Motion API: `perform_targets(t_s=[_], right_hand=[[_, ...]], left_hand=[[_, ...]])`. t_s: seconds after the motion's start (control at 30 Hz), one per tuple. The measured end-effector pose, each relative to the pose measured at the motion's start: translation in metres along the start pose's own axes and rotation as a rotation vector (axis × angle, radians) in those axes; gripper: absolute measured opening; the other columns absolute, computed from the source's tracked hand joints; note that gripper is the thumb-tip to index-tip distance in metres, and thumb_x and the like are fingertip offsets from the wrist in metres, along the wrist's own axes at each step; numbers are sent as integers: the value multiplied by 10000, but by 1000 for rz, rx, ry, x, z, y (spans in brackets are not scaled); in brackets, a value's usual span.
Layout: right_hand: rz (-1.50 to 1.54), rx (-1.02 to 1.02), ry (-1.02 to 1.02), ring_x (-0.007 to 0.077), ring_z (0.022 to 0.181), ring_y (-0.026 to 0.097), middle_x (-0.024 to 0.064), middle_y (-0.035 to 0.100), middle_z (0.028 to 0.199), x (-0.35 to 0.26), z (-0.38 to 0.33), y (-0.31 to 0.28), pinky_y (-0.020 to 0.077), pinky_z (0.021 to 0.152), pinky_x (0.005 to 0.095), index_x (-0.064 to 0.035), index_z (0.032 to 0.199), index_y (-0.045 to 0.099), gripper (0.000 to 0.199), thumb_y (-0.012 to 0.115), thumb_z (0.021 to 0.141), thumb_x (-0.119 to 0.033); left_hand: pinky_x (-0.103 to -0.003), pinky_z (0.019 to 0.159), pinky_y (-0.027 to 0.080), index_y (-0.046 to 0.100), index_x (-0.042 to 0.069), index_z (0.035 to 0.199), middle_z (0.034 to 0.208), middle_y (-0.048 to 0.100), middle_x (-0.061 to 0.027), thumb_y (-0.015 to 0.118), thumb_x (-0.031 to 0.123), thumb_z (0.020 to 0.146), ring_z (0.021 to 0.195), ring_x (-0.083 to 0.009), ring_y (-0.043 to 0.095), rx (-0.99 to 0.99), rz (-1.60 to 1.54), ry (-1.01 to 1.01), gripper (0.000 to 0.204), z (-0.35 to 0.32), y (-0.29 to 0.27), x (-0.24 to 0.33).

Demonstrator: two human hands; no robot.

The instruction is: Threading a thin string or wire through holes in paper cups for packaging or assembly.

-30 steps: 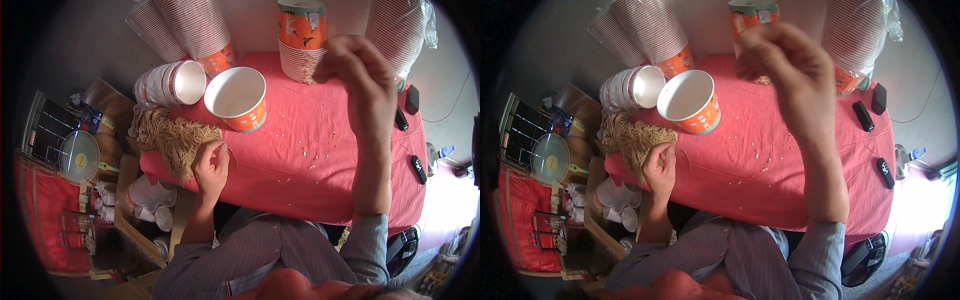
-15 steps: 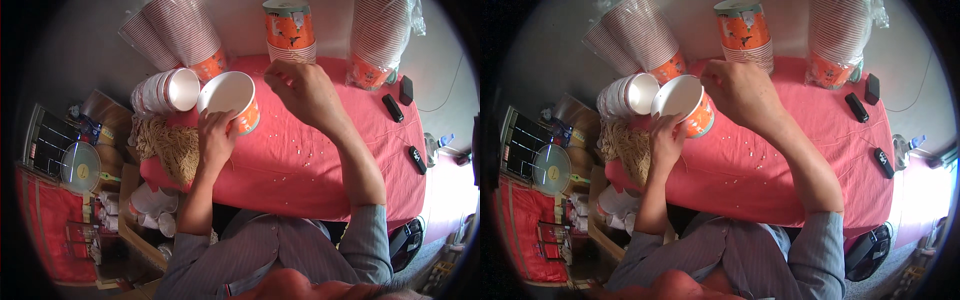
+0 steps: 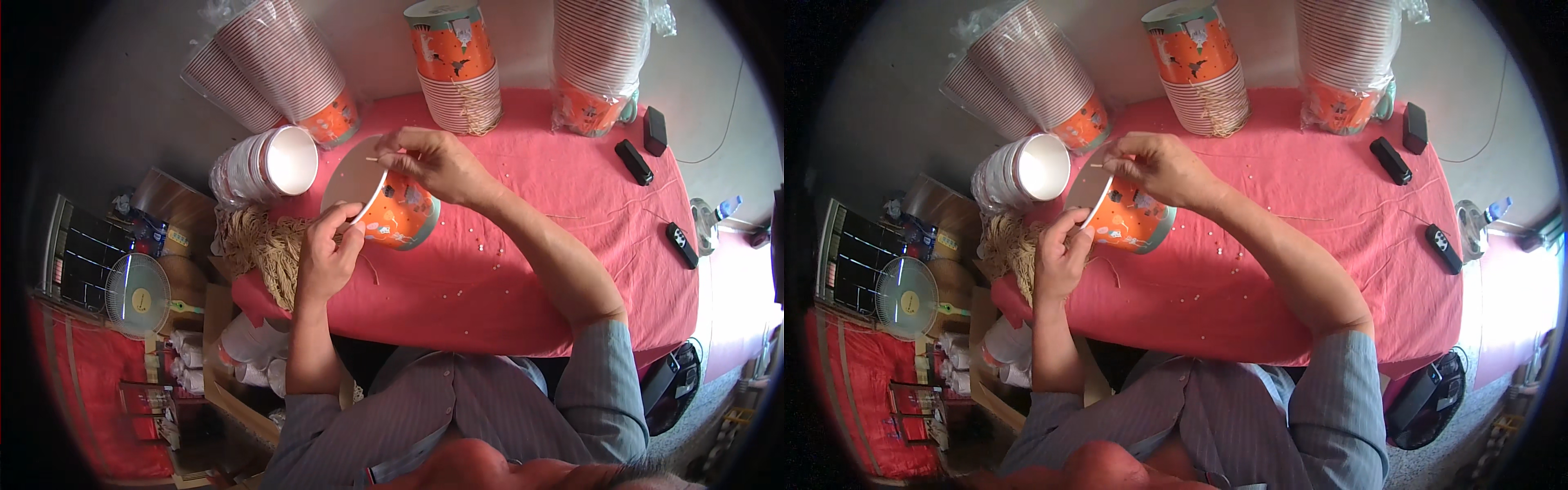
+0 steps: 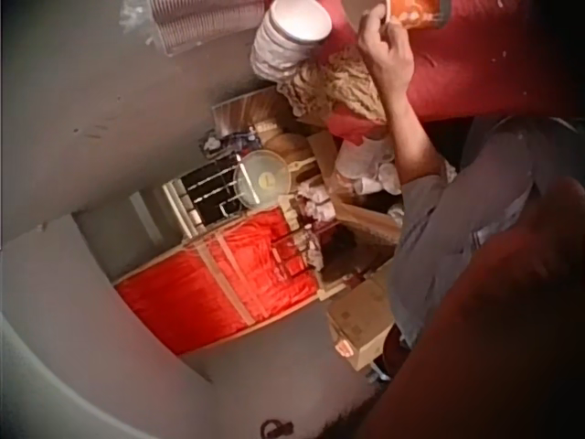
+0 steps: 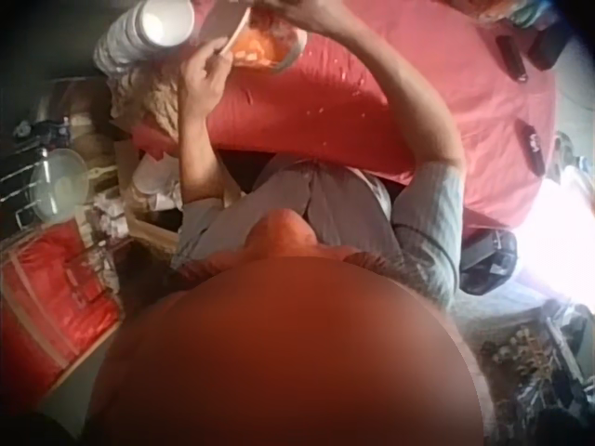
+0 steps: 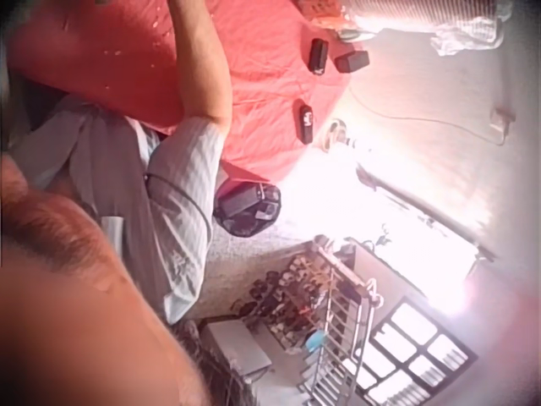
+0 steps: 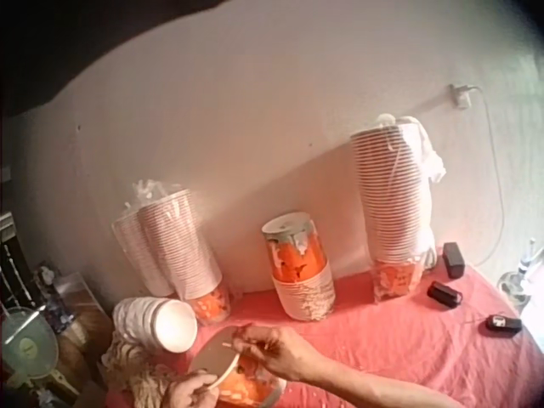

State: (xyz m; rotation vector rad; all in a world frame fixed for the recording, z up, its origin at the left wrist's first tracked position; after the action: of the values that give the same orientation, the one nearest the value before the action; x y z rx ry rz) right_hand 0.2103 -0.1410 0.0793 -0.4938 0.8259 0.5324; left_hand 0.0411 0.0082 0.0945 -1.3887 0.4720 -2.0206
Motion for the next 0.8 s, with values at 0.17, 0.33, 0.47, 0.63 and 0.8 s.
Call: perform_targets(t_s=[0.17,0.33,0.47,0.63,0.8], right_hand=[[-8,-36,-48,143,915,687,48,706,1007,-19,-6,14,583,818,339,15,1064,721,83,715,1069,-68],[81,40,-67,130,937,700,35,725,1023,-15,-9,15,592,803,306,7,1063,742,63,723,1061,-53],[229,-16,267,83,908,691,6,738,962,-5,-12,26,589,778,263,-16,1042,770,46,768,1031,-60],[197,-32,251,69,881,677,-5,739,933,-6,-13,26,581,804,275,-21,998,777,52,802,1004,-66],[130,-41,206,96,896,687,20,732,966,-6,-11,25,577,843,300,-10,947,777,75,821,981,-61]], left_hand=[[-308,725,558,690,-82,1207,918,706,-118,656,14,1016,779,-141,690,20,-23,-77,216,4,9,6],[-281,739,558,704,-70,1273,963,743,-59,642,27,1047,842,-67,669,111,-55,-218,253,8,5,-1],[-282,772,566,701,-65,1332,996,758,-60,634,31,1063,864,-78,677,198,-94,-160,293,4,5,4],[-321,798,583,708,-57,1329,1025,777,-124,663,48,1062,879,-139,723,249,-108,-131,290,2,13,-1],[-343,793,588,717,-47,1307,1034,781,-174,669,49,1053,888,-203,755,246,-82,-171,276,5,12,0]])
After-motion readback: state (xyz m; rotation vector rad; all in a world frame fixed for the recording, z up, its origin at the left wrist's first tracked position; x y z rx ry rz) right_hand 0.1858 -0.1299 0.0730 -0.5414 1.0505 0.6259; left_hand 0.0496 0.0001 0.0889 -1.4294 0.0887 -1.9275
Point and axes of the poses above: each hand's wrist, its own z-axis towards the middle knuckle, its own y-axis out of the palm, x = y × z, the point moved 6 cm from there along z, towards the middle knuckle
